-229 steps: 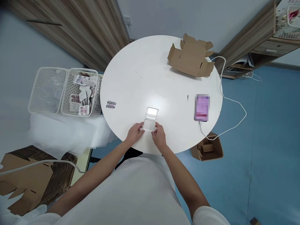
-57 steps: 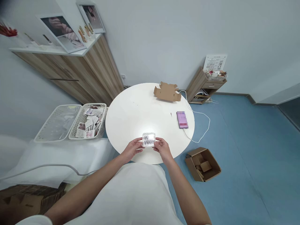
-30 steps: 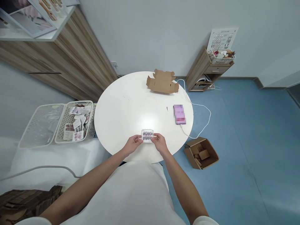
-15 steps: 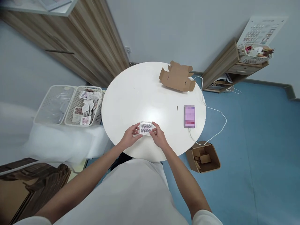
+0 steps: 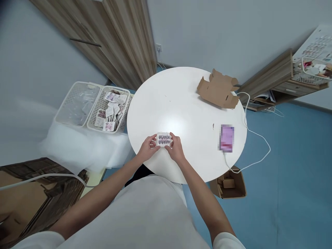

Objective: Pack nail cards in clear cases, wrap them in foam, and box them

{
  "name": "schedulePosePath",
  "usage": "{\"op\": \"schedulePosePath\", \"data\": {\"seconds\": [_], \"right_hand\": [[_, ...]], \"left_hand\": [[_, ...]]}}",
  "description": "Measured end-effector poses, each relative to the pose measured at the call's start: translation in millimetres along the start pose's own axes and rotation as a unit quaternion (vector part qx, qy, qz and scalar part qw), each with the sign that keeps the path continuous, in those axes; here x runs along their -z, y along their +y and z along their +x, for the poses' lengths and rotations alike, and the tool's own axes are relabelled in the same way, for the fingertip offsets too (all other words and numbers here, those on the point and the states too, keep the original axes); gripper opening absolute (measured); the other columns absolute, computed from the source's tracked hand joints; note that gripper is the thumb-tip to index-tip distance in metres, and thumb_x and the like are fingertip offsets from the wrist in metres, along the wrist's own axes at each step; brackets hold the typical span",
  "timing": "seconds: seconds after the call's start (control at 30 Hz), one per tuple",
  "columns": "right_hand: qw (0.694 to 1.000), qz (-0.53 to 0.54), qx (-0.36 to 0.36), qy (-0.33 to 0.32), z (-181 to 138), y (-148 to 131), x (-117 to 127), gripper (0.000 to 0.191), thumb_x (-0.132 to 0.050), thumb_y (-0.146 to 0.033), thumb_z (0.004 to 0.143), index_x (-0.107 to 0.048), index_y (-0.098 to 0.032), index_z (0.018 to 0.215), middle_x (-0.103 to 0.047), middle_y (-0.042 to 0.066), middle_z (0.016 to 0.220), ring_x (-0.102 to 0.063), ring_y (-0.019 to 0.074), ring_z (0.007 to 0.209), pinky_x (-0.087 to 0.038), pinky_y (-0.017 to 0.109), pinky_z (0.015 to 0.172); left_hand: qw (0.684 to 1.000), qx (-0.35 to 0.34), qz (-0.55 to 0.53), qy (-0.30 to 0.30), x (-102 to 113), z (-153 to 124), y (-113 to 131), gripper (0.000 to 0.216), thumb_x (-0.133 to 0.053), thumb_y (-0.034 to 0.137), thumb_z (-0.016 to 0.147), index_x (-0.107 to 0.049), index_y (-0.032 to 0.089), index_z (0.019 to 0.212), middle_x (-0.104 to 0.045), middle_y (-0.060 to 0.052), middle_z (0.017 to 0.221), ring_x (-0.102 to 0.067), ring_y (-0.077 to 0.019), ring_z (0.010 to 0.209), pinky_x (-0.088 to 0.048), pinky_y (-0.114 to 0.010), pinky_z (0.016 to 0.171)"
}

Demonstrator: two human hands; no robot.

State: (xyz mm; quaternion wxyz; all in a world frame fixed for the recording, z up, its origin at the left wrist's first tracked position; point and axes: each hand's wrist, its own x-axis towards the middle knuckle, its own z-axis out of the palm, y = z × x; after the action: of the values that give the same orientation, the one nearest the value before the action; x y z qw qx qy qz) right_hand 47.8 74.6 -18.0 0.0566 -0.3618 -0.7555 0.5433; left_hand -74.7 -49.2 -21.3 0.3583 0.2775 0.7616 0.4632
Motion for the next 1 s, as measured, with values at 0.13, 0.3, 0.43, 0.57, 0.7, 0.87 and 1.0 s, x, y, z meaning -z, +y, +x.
{"op": "schedulePosePath", "data": {"seconds": [0.13, 0.3, 0.43, 0.57, 0.7, 0.87, 1.0], "right_hand": [[0.999, -0.024, -0.008, -0.030, 23.1, -18.4, -32.3, 0.070, -0.057, -0.022, 0.070, -0.027, -0.032, 0.132, -0.039, 0.004, 0.104, -0.047, 0.0125, 0.073, -0.047, 0.036, 0.078], [0.997, -0.067, -0.012, -0.046, 57.9, -42.7, -85.7, 0.071, -0.055, -0.021, 0.072, -0.023, -0.030, 0.134, -0.040, 0.005, 0.103, -0.048, 0.0148, 0.079, -0.046, 0.037, 0.080], [0.995, -0.091, -0.013, -0.047, 90.1, -56.3, -122.8, 0.070, -0.053, -0.022, 0.074, -0.021, -0.029, 0.135, -0.042, 0.006, 0.105, -0.049, 0.0176, 0.083, -0.046, 0.038, 0.080], [0.994, -0.106, -0.007, -0.041, 114.5, -61.2, -144.3, 0.065, -0.051, -0.022, 0.075, -0.025, -0.027, 0.134, -0.043, 0.007, 0.109, -0.049, 0.0200, 0.090, -0.045, 0.038, 0.081], [0.992, -0.122, -0.004, -0.033, 122.1, -59.2, -152.8, 0.059, -0.048, -0.021, 0.076, -0.030, -0.025, 0.131, -0.044, 0.007, 0.110, -0.048, 0.0210, 0.094, -0.043, 0.040, 0.085], [0.991, -0.131, 0.010, -0.020, 117.8, -57.1, -156.1, 0.058, -0.047, -0.022, 0.076, -0.029, -0.024, 0.131, -0.044, 0.008, 0.112, -0.045, 0.0214, 0.101, -0.041, 0.039, 0.087], [0.989, -0.147, 0.019, -0.022, 115.7, -58.1, -156.4, 0.062, -0.049, -0.023, 0.074, -0.027, -0.023, 0.132, -0.042, 0.009, 0.115, -0.043, 0.0230, 0.106, -0.040, 0.039, 0.089]], "left_hand": [[1.000, 0.018, 0.011, 0.019, 32.7, 6.6, -17.0, 0.061, -0.059, 0.025, 0.071, -0.038, 0.025, 0.127, -0.046, -0.005, 0.102, -0.049, -0.0139, 0.084, -0.047, -0.030, 0.073], [0.997, 0.044, 0.011, 0.055, 79.4, 23.2, -42.8, 0.061, -0.055, 0.021, 0.071, -0.036, 0.024, 0.129, -0.044, -0.006, 0.102, -0.048, -0.0150, 0.087, -0.046, -0.030, 0.074], [0.996, 0.058, 0.014, 0.070, 112.4, 43.1, -58.0, 0.063, -0.054, 0.021, 0.072, -0.032, 0.023, 0.131, -0.042, -0.008, 0.108, -0.048, -0.0165, 0.090, -0.045, -0.031, 0.076], [0.995, 0.065, 0.010, 0.071, 128.9, 56.6, -71.2, 0.064, -0.052, 0.020, 0.072, -0.029, 0.024, 0.132, -0.039, -0.008, 0.113, -0.046, -0.0181, 0.096, -0.044, -0.032, 0.077], [0.996, 0.071, -0.001, 0.047, 130.9, 58.8, -83.3, 0.068, -0.053, 0.019, 0.071, -0.026, 0.025, 0.133, -0.036, -0.009, 0.117, -0.046, -0.0193, 0.099, -0.043, -0.033, 0.079], [0.997, 0.069, -0.005, 0.033, 129.2, 56.5, -90.0, 0.071, -0.053, 0.020, 0.072, -0.020, 0.026, 0.135, -0.032, -0.010, 0.122, -0.044, -0.0204, 0.103, -0.042, -0.035, 0.082], [0.997, 0.070, -0.007, 0.035, 126.3, 54.3, -89.7, 0.075, -0.052, 0.019, 0.073, -0.013, 0.025, 0.137, -0.031, -0.011, 0.125, -0.041, -0.0222, 0.108, -0.041, -0.038, 0.086]]}}
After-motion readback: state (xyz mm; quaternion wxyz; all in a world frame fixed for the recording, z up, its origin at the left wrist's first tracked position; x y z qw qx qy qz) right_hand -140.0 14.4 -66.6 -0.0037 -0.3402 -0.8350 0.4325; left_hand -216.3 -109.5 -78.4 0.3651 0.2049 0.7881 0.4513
